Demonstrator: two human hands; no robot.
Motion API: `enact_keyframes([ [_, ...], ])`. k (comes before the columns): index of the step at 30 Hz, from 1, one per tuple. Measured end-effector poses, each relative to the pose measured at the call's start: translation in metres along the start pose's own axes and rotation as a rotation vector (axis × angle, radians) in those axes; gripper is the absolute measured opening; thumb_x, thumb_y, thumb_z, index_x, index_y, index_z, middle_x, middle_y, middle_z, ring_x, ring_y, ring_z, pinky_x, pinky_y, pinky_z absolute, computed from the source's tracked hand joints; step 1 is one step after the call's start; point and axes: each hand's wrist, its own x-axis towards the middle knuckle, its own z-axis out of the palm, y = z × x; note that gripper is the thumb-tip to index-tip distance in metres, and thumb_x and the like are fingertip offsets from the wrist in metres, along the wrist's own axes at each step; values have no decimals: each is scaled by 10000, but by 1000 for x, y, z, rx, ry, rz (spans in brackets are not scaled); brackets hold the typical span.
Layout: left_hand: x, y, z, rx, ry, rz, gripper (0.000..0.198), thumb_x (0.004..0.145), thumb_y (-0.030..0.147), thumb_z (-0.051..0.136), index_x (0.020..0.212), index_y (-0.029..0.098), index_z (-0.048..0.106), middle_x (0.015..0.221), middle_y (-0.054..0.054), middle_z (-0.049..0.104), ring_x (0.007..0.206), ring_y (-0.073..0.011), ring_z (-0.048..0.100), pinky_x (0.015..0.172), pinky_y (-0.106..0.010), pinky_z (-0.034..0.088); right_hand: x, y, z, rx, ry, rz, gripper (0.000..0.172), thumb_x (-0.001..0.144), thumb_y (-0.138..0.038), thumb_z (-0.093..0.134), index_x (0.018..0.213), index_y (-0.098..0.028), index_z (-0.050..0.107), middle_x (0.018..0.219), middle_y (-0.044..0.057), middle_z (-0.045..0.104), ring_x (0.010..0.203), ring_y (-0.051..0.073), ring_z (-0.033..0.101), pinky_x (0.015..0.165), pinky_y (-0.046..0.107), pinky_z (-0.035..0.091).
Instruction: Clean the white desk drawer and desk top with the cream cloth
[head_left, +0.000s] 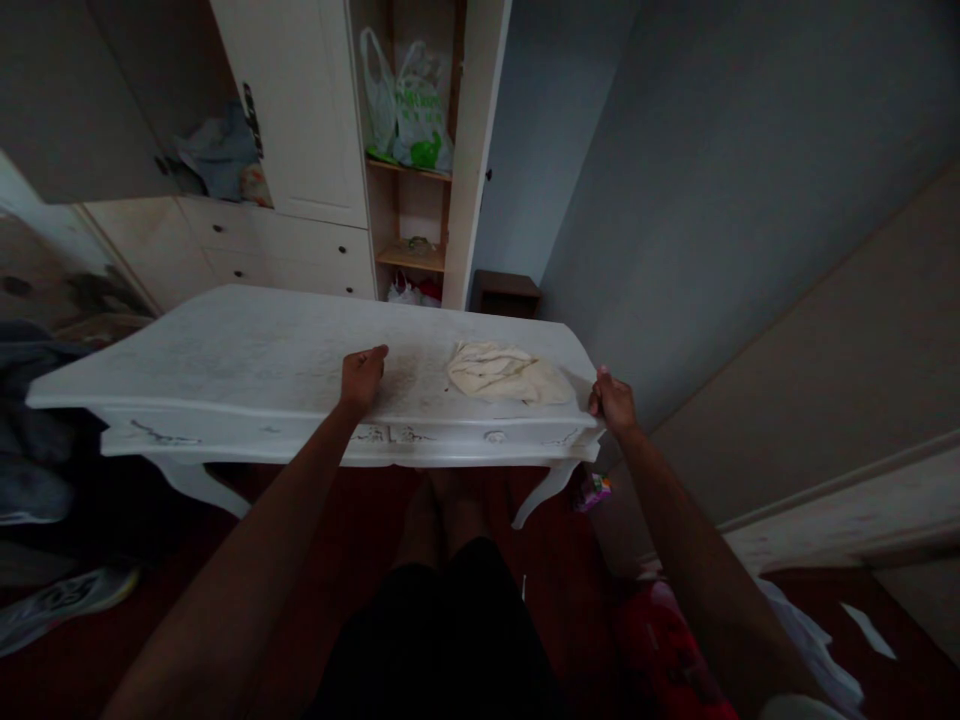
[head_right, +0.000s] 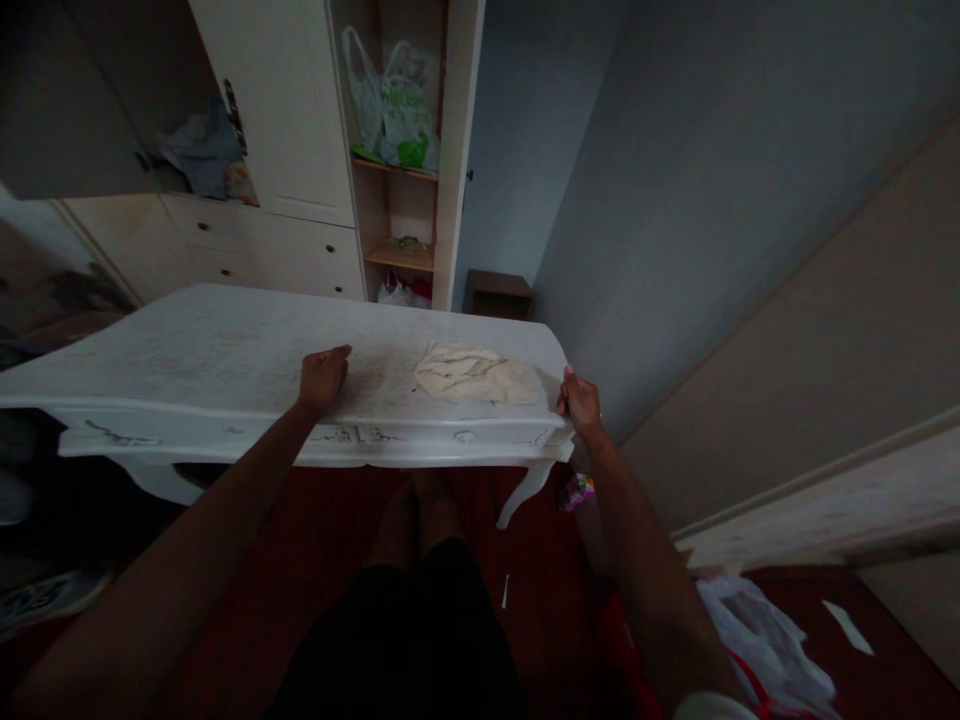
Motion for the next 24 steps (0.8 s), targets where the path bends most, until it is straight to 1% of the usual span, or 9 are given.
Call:
enact_keyframes([
  [4,-2,1,0,-20,10,22,426,776,357,570,451,206,339,407,54,298,386,-73,265,406,-240,202,4,3,0,25,15,67,700,806,-842,376,465,-230,377,342,7,485,294,94,403,337,229,300],
  [7,-4,3,0,-15,5,36,424,784,365,565,455,206,348,408,54,300,385,-75,268,403,-240,200,5,4,0,86,23,105,693,807,-839,374,466,-236,370,350,13,502,292,100,411,332,233,310],
  [9,-4,3,0,-17,9,35,424,785,370,559,453,207,352,410,54,301,385,-74,270,402,-240,198,5,5,1,115,17,111,656,815,-790,441,470,-235,381,365,17,528,300,101,424,339,232,330],
  [11,-4,3,0,-16,18,43,423,779,361,556,445,207,347,411,53,299,384,-71,266,401,-242,195,6,6,1,132,5,118,599,817,-705,519,469,-234,390,375,20,547,305,104,434,345,231,344],
  [14,-4,2,0,-7,16,62,416,761,339,564,437,206,340,411,53,292,386,-68,259,404,-241,194,7,5,2,145,-8,128,538,812,-599,560,456,-241,374,376,27,557,301,112,439,337,238,344],
  [18,-4,2,0,-22,11,56,403,741,339,566,445,210,326,408,59,277,388,-67,247,404,-239,191,7,3,3,166,-18,131,516,794,-579,550,451,-245,360,386,33,570,314,121,466,339,237,354],
  [24,-5,4,1,-9,36,43,395,729,343,567,452,214,317,411,61,272,391,-70,241,408,-244,190,6,3,4,246,-46,156,455,783,-581,565,524,-223,456,472,50,630,389,132,536,382,230,399],
])
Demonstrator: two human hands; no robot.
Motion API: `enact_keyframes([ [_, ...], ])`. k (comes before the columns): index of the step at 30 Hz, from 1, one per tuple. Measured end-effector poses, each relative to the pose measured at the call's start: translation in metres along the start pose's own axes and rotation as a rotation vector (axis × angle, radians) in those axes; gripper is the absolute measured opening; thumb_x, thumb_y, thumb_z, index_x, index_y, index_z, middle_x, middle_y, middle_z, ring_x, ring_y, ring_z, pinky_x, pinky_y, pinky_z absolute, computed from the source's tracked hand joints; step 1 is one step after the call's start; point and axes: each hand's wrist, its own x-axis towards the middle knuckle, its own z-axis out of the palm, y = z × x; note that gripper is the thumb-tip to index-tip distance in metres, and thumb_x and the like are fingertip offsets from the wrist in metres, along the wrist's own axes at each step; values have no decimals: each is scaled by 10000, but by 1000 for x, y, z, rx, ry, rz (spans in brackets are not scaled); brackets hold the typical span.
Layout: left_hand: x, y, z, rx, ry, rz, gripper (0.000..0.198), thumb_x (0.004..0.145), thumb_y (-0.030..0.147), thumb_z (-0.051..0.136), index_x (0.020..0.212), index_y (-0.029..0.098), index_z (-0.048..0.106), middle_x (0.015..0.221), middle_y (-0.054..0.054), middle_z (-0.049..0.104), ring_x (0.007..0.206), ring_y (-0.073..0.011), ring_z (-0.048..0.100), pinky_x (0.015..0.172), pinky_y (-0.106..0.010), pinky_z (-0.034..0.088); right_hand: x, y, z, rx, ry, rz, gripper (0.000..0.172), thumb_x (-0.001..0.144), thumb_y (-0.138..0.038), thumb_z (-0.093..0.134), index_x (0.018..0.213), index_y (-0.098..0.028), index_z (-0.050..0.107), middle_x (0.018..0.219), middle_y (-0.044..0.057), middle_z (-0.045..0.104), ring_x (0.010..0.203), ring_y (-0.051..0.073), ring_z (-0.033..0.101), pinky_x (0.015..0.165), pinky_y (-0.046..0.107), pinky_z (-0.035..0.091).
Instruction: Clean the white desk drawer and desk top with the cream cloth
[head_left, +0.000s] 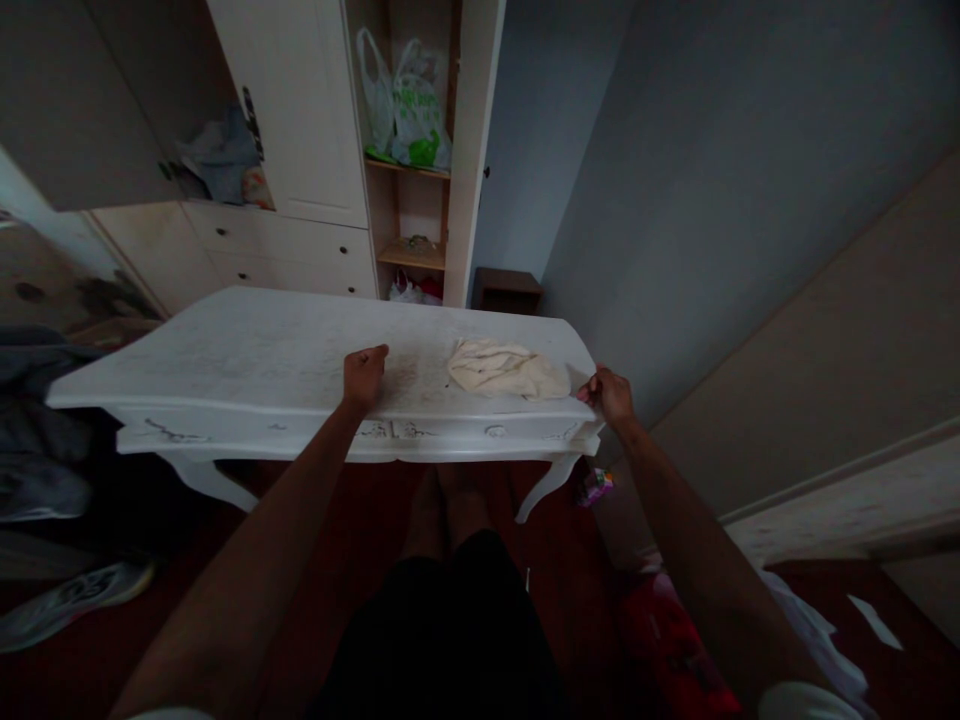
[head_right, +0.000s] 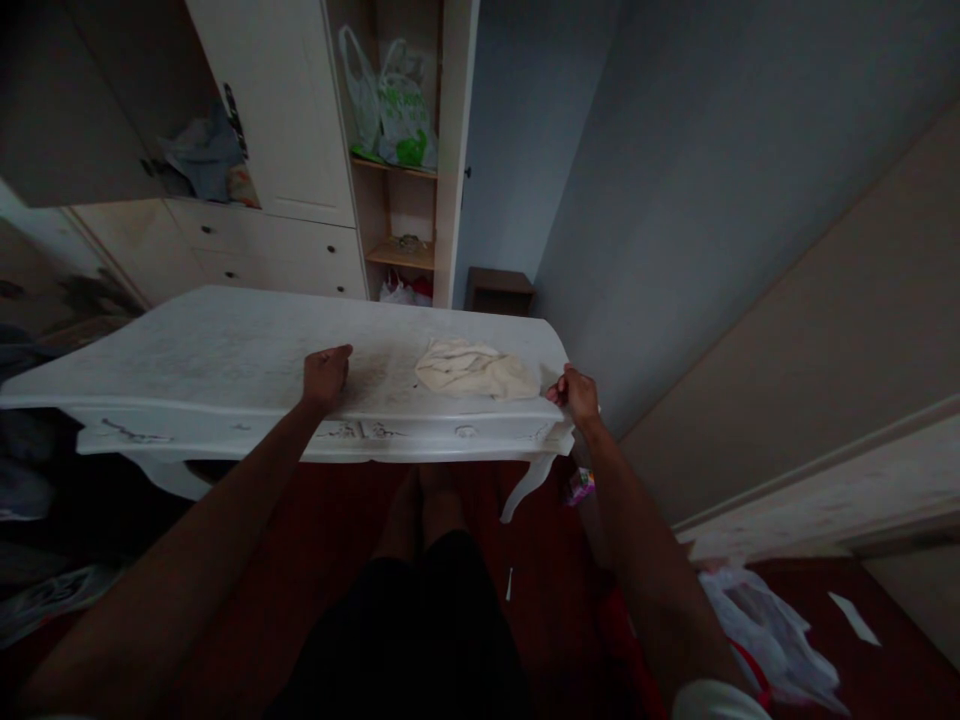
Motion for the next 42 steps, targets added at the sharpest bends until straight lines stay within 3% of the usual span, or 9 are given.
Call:
enact_keyframes([
  [5,3,-4,-1,-4,3,-4,397,726,353,581,456,209,329,421,59,283,404,-71,245,410,-242,183,2,2,-2,27,-7,-33,398,779,-587,534,636,-215,528,522,45,646,422,141,546,400,243,419],
  [23,4,-2,-1,-52,29,8,408,765,320,573,440,201,357,416,50,314,399,-70,271,417,-243,203,1,3,1,-88,59,-82,272,801,-449,552,643,-229,558,560,48,649,485,161,545,442,269,425],
  [32,-1,-2,-3,-51,39,-4,420,778,332,574,444,203,355,411,53,317,395,-76,278,425,-241,220,-2,2,3,-100,72,-90,308,789,-500,555,652,-223,547,548,32,633,474,143,545,440,249,420],
  [35,-5,-1,-3,5,52,28,420,785,336,559,465,206,321,440,52,289,425,-79,269,446,-244,222,-4,1,4,-105,73,-104,323,781,-515,552,656,-217,554,546,25,630,474,135,544,444,239,418],
  [40,-25,5,-4,206,-52,169,445,807,370,539,483,205,283,487,38,239,480,-93,250,489,-264,212,-10,0,7,-144,86,-146,303,795,-478,535,654,-213,573,554,23,638,474,130,538,448,234,415],
  [42,-41,5,-6,197,-13,199,454,827,389,519,494,206,271,497,33,236,488,-102,248,499,-269,213,-11,0,7,-161,89,-172,301,806,-465,528,651,-212,575,553,22,638,480,131,541,450,232,414],
])
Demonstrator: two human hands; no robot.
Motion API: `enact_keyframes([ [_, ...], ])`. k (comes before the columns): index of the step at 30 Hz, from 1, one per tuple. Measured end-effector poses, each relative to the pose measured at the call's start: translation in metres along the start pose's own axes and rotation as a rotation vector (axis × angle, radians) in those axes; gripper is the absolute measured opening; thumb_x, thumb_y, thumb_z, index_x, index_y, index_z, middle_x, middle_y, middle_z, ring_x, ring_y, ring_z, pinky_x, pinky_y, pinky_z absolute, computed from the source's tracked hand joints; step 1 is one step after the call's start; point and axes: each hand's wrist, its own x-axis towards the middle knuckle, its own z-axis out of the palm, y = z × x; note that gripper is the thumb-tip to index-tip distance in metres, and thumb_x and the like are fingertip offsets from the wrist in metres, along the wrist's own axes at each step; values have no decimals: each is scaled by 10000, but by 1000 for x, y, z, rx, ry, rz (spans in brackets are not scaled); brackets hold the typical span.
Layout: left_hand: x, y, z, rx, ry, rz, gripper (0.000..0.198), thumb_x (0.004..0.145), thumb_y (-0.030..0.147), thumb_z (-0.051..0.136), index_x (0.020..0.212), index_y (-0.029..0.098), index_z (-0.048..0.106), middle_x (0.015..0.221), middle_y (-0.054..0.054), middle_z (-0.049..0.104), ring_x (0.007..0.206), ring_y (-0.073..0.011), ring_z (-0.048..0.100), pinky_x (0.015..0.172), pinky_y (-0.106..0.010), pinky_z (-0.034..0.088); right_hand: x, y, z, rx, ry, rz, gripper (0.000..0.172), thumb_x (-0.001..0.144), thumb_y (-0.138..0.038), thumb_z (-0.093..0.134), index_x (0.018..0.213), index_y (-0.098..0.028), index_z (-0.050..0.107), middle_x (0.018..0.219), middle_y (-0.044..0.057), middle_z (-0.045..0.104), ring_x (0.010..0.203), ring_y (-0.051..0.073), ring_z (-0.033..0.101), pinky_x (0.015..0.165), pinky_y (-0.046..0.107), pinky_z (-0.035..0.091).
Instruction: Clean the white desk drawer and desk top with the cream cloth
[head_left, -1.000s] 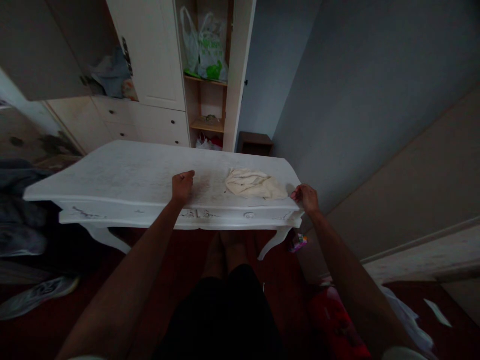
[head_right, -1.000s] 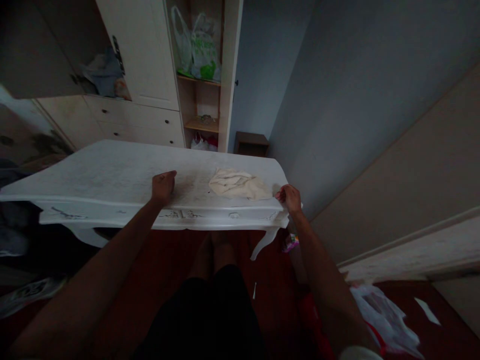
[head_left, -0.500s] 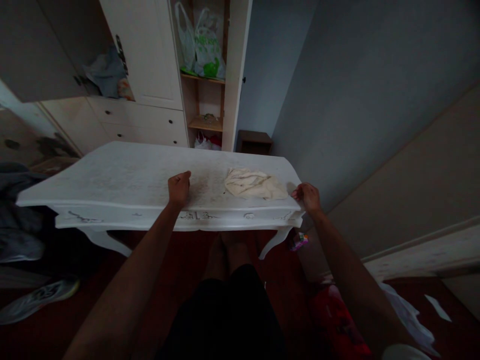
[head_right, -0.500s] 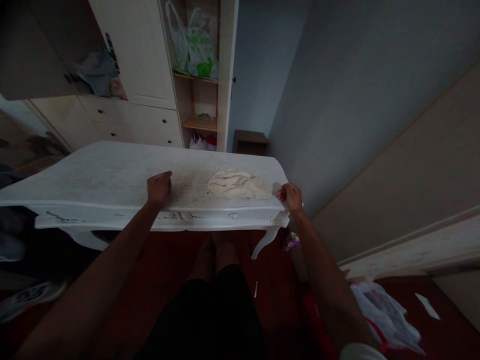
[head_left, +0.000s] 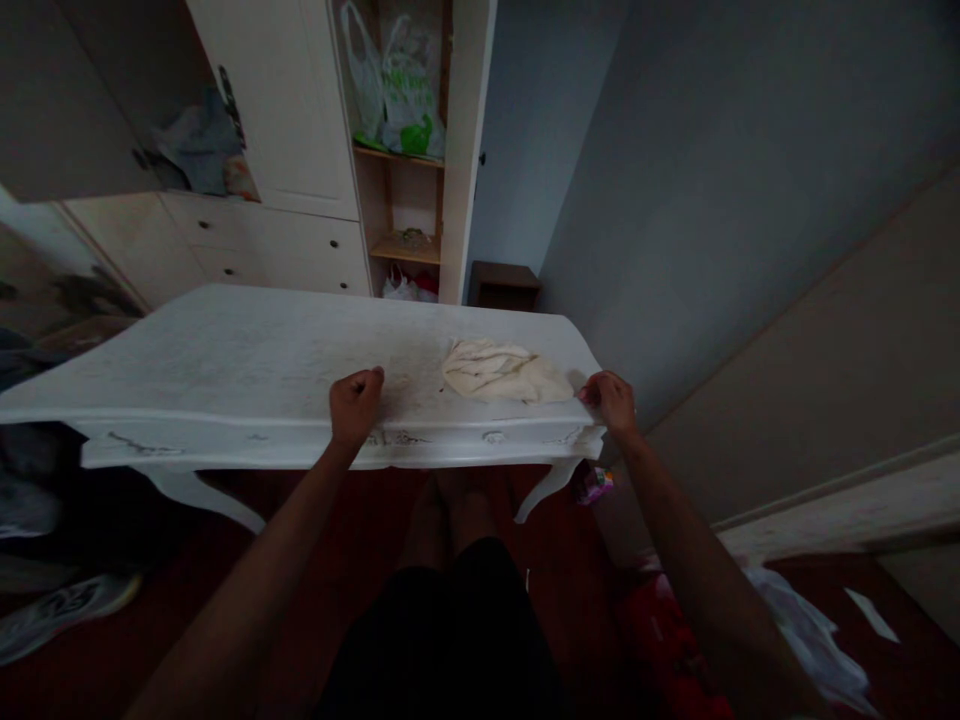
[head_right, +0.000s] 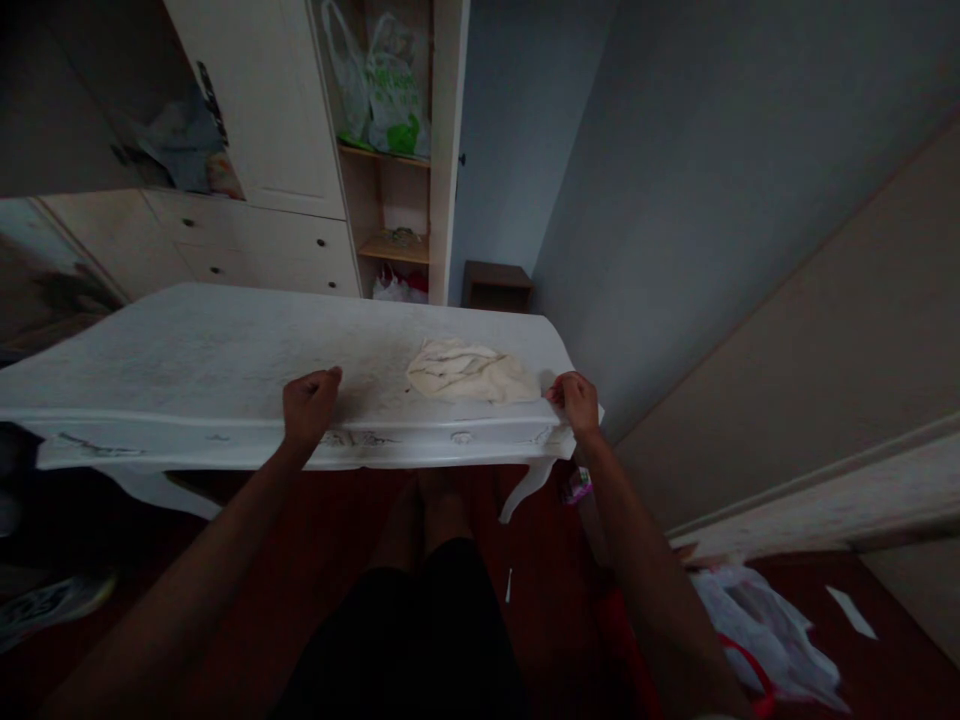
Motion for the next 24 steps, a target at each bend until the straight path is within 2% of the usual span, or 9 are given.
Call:
enact_keyframes([
  [3,-36,-1,0,26,47,36,457,815,391,538,478,200,295,490,23,260,499,-117,271,518,-272,222,-1,0,1,-14,9,-33,307,829,-451,515,647,-210,572,550,20,632,483,128,538,451,226,408],
  [5,-66,-5,6,72,-104,34,440,749,381,608,437,197,358,464,16,301,495,-123,295,524,-271,225,-1,1,1,-23,12,-39,320,839,-457,513,646,-209,571,553,21,631,487,128,540,451,224,406],
  [8,-106,-12,28,15,-402,-82,432,731,423,630,424,207,418,452,3,355,494,-131,332,517,-260,252,0,2,2,-31,17,-16,340,845,-479,517,648,-209,573,554,22,630,485,128,543,454,226,409],
  [10,-123,-15,49,-129,-440,-276,407,768,494,585,487,217,486,485,2,388,499,-133,361,499,-249,270,0,2,2,-27,16,-3,336,846,-479,522,653,-209,575,554,22,632,478,125,537,455,227,409],
  [12,-130,-15,71,-356,-459,-571,380,768,583,550,642,225,568,510,21,401,461,-121,336,453,-237,239,1,2,2,-26,12,-6,335,846,-479,524,655,-209,574,553,23,633,473,123,532,455,228,408],
  [14,-129,-14,89,-564,-542,-862,423,738,639,560,806,222,592,521,44,416,412,-97,286,425,-224,195,0,1,1,-33,9,-18,343,850,-488,522,656,-210,573,554,23,633,474,123,532,455,229,407],
  [16,-125,-11,103,-684,-639,-1056,456,718,633,598,897,214,576,530,55,446,387,-78,265,421,-213,189,0,2,1,-37,8,-25,348,854,-491,520,652,-212,570,553,22,631,476,124,532,456,230,408],
  [21,-117,-6,123,-776,-715,-1292,399,769,573,578,903,199,544,553,49,492,365,-71,280,421,-206,209,-1,3,1,-4,16,-27,295,850,-429,525,660,-209,573,557,20,633,478,118,525,463,225,407],
  [24,-116,-5,131,-843,-732,-1362,345,830,524,510,880,185,557,556,37,495,357,-79,290,414,-210,209,-1,3,2,-1,30,-9,290,846,-420,526,654,-208,571,553,21,633,471,116,520,456,223,399],
])
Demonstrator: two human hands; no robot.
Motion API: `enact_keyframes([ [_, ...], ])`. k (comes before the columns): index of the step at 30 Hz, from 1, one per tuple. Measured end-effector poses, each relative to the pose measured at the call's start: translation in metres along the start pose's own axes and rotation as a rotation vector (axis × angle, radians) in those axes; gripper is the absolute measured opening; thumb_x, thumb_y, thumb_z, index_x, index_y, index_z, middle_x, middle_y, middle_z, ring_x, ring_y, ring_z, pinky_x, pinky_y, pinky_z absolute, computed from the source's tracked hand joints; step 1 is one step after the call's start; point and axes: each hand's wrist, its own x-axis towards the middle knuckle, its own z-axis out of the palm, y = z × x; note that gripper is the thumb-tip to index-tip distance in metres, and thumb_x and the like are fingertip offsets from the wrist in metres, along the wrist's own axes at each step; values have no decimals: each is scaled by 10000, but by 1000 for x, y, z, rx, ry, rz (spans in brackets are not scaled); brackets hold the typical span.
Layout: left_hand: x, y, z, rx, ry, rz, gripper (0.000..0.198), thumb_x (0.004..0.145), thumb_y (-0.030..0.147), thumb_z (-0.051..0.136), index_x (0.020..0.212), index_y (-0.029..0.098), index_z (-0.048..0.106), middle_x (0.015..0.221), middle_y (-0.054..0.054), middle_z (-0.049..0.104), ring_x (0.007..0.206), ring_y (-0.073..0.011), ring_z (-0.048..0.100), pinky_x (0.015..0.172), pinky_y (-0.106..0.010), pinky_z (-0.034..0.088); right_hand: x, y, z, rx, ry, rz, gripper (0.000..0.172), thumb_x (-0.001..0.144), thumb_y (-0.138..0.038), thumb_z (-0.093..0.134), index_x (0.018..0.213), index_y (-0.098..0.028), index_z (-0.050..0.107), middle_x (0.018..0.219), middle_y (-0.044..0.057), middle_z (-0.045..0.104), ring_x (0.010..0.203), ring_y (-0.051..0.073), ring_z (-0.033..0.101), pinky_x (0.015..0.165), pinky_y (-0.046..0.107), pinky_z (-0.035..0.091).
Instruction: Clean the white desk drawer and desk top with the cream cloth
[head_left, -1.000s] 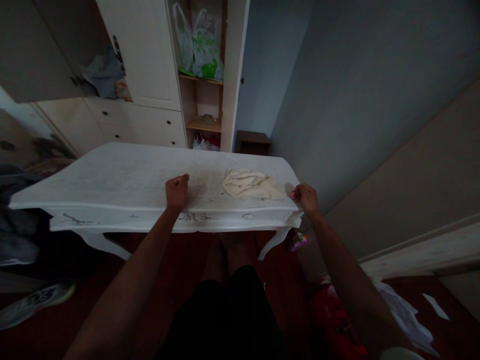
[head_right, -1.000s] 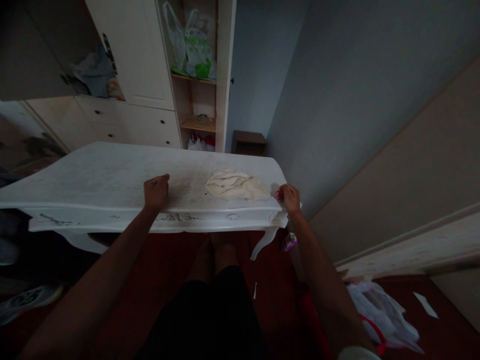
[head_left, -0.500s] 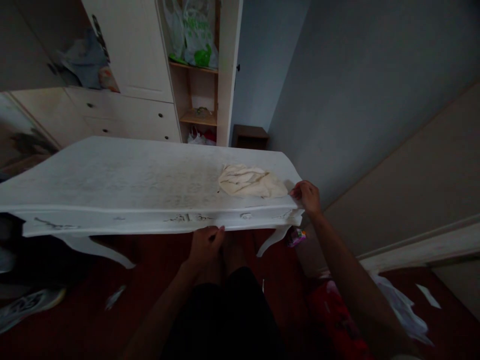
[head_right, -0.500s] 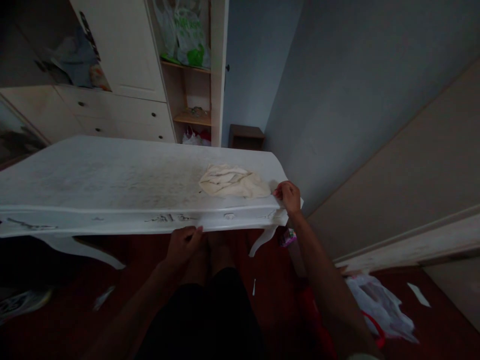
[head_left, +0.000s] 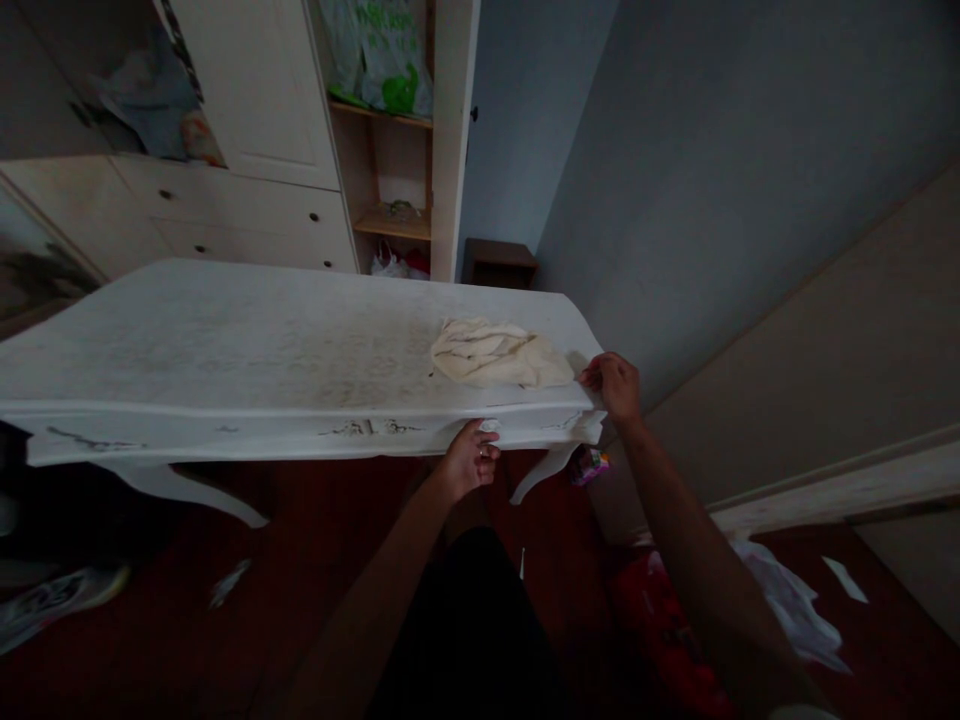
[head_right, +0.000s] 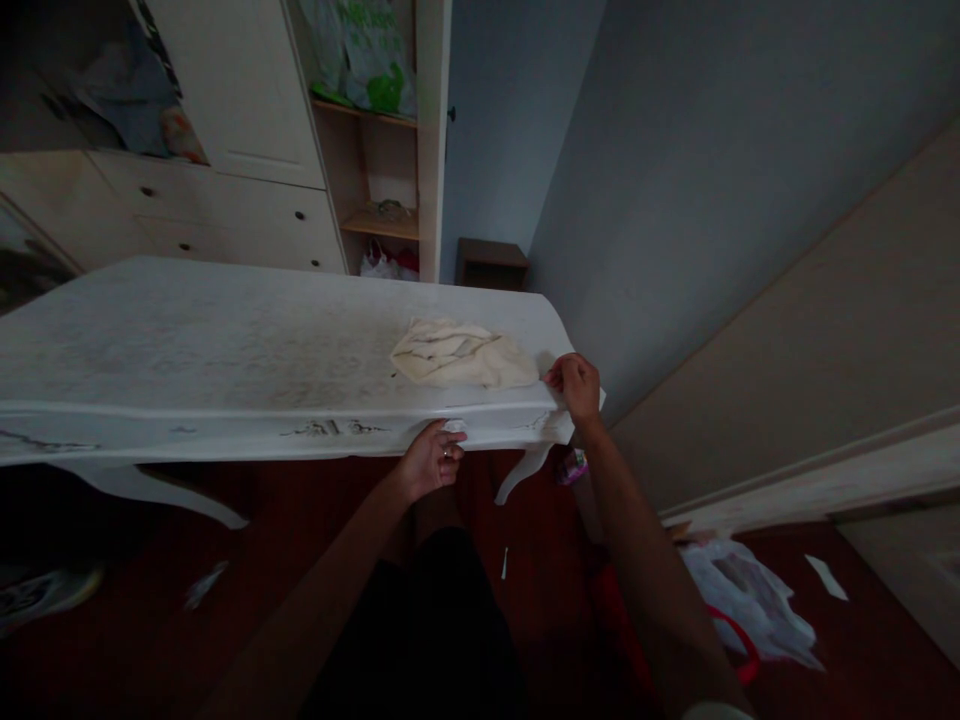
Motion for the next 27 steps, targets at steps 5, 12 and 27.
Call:
enact_keyframes([
  [5,6,0,7,-147,-45,17,321,886,397,426,865,124,593,557,13,496,372,-90,318,408,-221,254,0,-1,1,-19,9,-9,314,837,-446,514,650,-200,570,539,11,623,461,111,525,456,216,401],
  [12,10,-4,11,-232,-51,75,303,883,340,433,851,94,607,565,13,496,395,-85,348,430,-220,278,1,1,0,14,3,-8,253,816,-383,503,661,-194,568,529,-4,618,448,105,517,446,206,388],
  [27,-1,-34,17,-233,-23,217,297,843,389,472,741,131,577,568,22,478,441,-86,375,487,-228,301,4,5,-1,44,3,-28,212,814,-327,483,671,-192,563,538,-3,619,449,106,511,441,210,381],
])
